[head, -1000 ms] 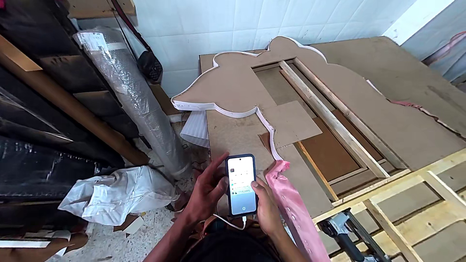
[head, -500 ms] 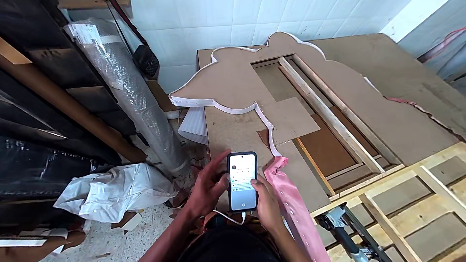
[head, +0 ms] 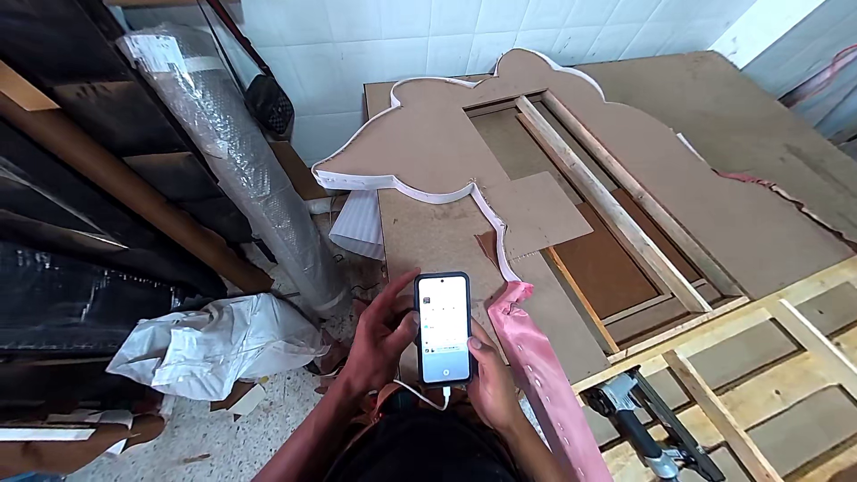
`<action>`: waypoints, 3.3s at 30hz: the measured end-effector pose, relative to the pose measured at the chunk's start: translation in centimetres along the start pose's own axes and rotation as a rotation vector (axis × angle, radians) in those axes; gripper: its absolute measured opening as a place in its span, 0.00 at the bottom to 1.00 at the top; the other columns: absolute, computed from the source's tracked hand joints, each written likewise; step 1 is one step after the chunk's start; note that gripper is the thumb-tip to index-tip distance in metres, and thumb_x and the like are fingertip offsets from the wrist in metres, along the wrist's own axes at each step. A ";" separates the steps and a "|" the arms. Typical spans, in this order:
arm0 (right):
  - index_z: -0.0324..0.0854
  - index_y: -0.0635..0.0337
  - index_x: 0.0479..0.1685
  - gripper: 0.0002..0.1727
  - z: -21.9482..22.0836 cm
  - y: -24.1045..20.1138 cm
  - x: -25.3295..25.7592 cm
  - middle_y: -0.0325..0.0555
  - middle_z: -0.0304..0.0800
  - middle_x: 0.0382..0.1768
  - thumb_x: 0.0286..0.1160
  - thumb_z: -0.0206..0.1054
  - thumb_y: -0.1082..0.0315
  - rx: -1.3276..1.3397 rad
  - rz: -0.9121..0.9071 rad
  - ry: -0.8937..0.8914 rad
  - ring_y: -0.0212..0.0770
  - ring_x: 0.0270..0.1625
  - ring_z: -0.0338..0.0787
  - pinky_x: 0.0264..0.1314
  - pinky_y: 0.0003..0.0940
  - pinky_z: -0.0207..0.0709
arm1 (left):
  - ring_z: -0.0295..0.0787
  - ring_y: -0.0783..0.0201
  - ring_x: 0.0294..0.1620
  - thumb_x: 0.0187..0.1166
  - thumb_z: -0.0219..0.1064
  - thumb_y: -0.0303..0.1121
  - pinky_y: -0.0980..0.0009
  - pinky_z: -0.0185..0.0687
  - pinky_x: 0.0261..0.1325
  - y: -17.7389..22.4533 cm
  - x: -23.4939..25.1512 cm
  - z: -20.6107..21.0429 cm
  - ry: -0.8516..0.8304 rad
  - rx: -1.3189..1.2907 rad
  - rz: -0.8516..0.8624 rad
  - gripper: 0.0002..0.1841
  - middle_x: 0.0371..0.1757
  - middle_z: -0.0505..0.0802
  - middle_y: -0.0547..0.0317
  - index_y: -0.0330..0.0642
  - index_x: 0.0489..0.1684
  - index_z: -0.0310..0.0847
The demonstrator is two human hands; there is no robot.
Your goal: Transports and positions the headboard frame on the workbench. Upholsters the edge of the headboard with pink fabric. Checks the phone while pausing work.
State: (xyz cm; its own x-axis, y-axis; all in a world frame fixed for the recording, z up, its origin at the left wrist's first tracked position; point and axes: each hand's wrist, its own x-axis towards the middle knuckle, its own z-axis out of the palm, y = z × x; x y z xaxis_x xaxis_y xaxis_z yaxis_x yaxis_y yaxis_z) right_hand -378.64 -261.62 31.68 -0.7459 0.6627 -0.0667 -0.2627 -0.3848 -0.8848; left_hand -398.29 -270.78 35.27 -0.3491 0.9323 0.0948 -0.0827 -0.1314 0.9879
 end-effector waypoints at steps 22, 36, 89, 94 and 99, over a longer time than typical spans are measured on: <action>0.60 0.55 0.84 0.30 0.7 0.3 -1.7 0.71 0.81 0.65 0.87 0.57 0.53 0.314 0.020 -0.168 0.67 0.58 0.90 0.41 0.59 0.91 | 0.94 0.48 0.49 0.85 0.61 0.29 0.55 0.94 0.52 0.6 -1.0 0.4 0.018 -0.021 0.023 0.32 0.58 0.92 0.42 0.53 0.91 0.60; 0.64 0.57 0.82 0.30 1.3 0.0 -2.5 0.71 0.85 0.60 0.89 0.55 0.49 0.186 0.016 -0.044 0.66 0.52 0.93 0.35 0.57 0.92 | 0.94 0.48 0.52 0.86 0.61 0.31 0.54 0.95 0.54 0.9 -1.5 0.9 -0.023 -0.021 0.040 0.32 0.61 0.91 0.43 0.52 0.92 0.58; 0.63 0.55 0.86 0.32 1.5 -0.7 -1.9 0.67 0.83 0.62 0.88 0.56 0.48 0.247 -0.078 -0.065 0.58 0.49 0.94 0.40 0.54 0.92 | 0.92 0.48 0.56 0.87 0.59 0.28 0.55 0.93 0.57 1.3 -0.3 0.8 0.104 -0.103 0.036 0.31 0.67 0.88 0.43 0.54 0.92 0.60; 0.64 0.56 0.82 0.29 1.8 -0.8 -1.8 0.68 0.83 0.60 0.87 0.58 0.52 0.278 -0.042 -0.098 0.58 0.47 0.94 0.37 0.50 0.92 | 0.93 0.48 0.55 0.87 0.60 0.28 0.55 0.93 0.55 1.2 -0.4 0.9 0.100 -0.101 0.030 0.31 0.66 0.88 0.42 0.54 0.91 0.61; 0.59 0.48 0.86 0.31 2.3 -0.9 -1.9 0.67 0.83 0.62 0.87 0.59 0.53 0.338 -0.029 -0.141 0.57 0.46 0.93 0.37 0.49 0.92 | 0.92 0.49 0.55 0.89 0.57 0.31 0.55 0.92 0.55 1.5 -0.5 1.6 0.113 -0.090 0.016 0.28 0.66 0.89 0.44 0.54 0.90 0.63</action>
State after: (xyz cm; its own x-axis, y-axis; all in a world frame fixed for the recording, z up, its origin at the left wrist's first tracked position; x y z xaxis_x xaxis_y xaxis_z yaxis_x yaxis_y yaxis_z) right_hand -378.42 -264.01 33.71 -0.8063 0.5900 0.0414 -0.4545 -0.5733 -0.6818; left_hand -396.76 -270.86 36.94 -0.4535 0.8866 0.0914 -0.1581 -0.1810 0.9707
